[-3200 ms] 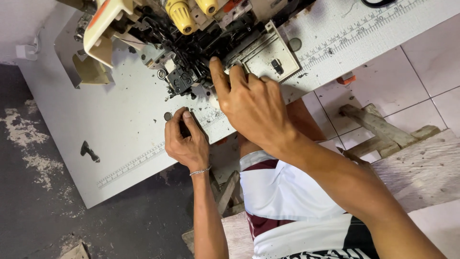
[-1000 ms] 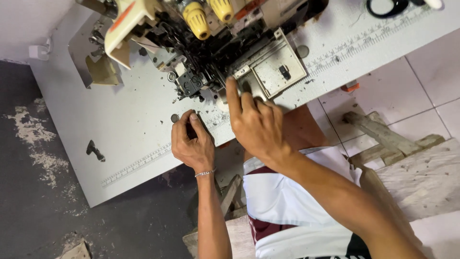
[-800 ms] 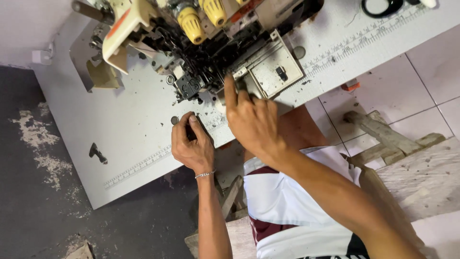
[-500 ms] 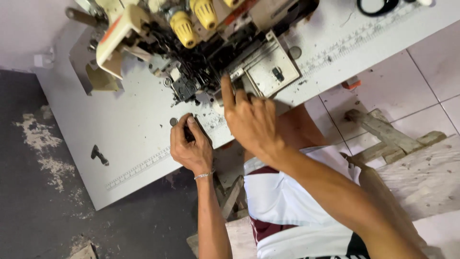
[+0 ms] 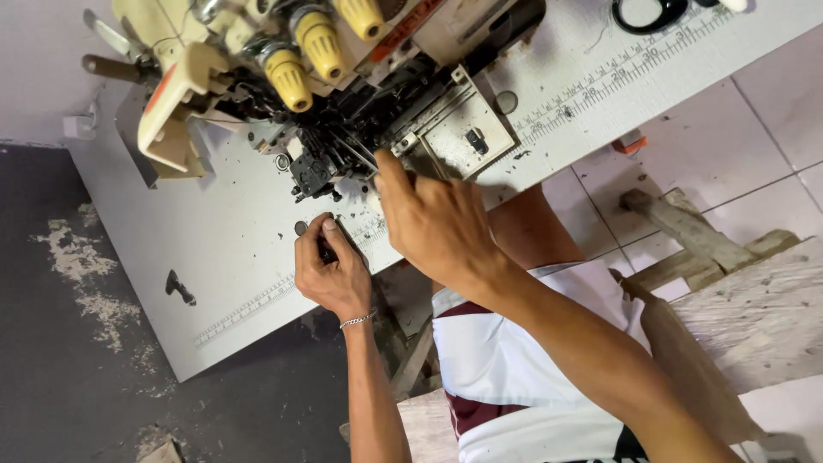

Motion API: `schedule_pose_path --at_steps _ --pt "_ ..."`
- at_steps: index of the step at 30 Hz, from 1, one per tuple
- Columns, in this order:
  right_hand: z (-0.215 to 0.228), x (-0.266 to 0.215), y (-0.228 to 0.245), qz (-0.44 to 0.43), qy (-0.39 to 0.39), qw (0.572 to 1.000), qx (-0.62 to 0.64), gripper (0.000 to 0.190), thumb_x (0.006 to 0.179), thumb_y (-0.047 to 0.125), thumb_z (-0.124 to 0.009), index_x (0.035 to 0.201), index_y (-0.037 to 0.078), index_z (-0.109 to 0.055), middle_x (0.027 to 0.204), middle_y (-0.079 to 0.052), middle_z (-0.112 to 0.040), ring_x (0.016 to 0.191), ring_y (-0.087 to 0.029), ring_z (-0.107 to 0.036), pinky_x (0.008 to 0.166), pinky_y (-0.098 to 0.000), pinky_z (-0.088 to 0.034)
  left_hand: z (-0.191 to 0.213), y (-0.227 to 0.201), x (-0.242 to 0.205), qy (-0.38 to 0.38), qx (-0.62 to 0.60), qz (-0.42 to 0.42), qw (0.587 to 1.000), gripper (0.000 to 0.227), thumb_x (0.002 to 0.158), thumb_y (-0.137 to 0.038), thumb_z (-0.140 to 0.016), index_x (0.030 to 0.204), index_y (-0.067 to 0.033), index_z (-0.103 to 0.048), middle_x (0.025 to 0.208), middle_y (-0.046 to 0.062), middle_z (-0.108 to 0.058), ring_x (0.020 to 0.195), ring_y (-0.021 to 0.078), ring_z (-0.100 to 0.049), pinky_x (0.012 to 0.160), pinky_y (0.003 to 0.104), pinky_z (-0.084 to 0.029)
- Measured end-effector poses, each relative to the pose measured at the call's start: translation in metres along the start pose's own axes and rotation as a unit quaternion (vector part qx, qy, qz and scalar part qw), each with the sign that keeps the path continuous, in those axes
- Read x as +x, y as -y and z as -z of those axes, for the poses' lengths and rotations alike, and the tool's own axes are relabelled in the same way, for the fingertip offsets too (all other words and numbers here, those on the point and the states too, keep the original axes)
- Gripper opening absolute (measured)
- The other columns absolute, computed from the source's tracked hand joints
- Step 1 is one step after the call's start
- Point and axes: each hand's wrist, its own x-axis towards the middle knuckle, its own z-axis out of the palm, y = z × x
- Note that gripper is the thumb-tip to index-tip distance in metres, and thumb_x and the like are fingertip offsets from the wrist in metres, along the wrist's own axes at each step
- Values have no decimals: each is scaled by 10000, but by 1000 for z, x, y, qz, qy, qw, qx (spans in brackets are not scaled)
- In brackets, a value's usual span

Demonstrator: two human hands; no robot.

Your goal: The person works on a sewing machine, using tweezers to remove debris from the bobbin area and a toothbrush to clean the internal mechanisms. They then use a screwdriver to adjust components near the thread tension discs and the needle area.

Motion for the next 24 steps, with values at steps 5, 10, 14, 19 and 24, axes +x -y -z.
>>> schedule_pose_path --at_steps 5,10,14,19,24 --pt "-5 6 -9 -18 9 1000 4 282 994 215 -501 1251 154 -601 486 -73 -609 373 -324 -631 404 -464 -524 -3 2 0 2 -4 2 1000 110 1024 -148 -659 1036 -96 -756 840 91 -691 802 290 -712 751 387 -559" --pt "-7 21 -10 -84 66 986 130 296 1037 263 -440 1218 109 -618 521 -141 -635 445 -359 -665 410 -464 -506 -8 7 -1 2 8 -4 1000 114 1028 -147 -664 1034 -93 -764 840 88 -696 804 285 -715 749 376 -560" --pt "-3 31 -15 -80 101 984 120 292 1015 276 -469 1177 119 -654 576 -213 -662 602 -431 -725 530 -541 -550 -8 3 1 7 16 -8 1000 119 1033 -136 -659 1031 -74 -761 841 104 -696 807 297 -715 752 384 -560" --pt "10 29 -21 -118 131 973 148 334 1017 314 -455 1122 101 -690 593 -255 -671 622 -449 -730 557 -558 -563 -11 4 3 15 21 -8 1000 118 1032 -123 -655 1039 -70 -761 831 92 -687 772 270 -698 726 371 -552" --pt "13 34 -11 -126 106 956 242 334 1017 285 -449 1131 78 -685 604 -253 -683 638 -445 -738 578 -557 -570 -14 6 3 22 42 -23 999 102 1032 -123 -672 1047 -68 -757 817 97 -668 756 269 -688 712 360 -543"
